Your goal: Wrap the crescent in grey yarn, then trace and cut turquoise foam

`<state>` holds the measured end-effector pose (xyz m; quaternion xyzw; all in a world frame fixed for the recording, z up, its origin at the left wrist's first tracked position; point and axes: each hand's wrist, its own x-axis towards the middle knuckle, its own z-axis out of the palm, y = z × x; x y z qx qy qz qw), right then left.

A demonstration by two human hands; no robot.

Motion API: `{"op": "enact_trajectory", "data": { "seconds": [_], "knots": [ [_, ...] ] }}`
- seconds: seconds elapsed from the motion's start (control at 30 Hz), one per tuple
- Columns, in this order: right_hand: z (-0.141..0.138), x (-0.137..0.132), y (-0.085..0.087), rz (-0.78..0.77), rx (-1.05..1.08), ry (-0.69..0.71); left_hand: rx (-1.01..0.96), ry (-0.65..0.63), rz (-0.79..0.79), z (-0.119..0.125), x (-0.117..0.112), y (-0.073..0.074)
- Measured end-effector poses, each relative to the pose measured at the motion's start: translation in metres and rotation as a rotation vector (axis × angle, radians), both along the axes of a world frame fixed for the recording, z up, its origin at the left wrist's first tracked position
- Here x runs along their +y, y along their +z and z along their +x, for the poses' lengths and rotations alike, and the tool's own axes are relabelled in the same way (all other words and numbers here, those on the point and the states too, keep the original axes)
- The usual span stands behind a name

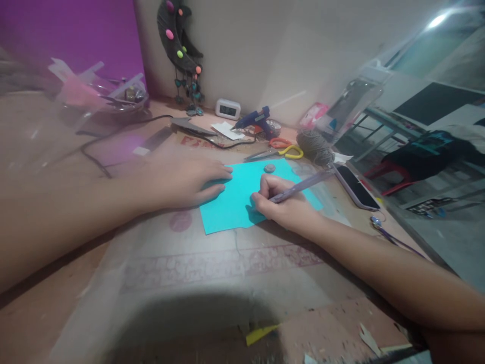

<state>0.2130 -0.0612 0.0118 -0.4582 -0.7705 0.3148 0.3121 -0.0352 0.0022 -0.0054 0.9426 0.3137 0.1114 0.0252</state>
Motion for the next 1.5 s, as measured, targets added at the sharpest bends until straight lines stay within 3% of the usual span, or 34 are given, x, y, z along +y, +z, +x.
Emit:
{"op": "enact_trajectory", "data": {
  "seconds": [0.33, 0.93, 1.5],
  "knots": [
    [0.0002, 0.0007, -0.0007, -0.065, -0.036, -0.011, -0.012, -0.009, -0.007, -0.0004, 0.0006, -0.0002],
    [-0.0007, 0.0034, 0.0016, 0.051, -0.049, -0.01, -0.009, -0.017, 0.013, -0.0004, 0.0, -0.0003],
    [0.0024, 0.0001, 0.0014, 0.006, -0.031, -0.041, -0.005, -0.012, 0.005, -0.0004, -0.0001, -0.0005]
  ]
}}
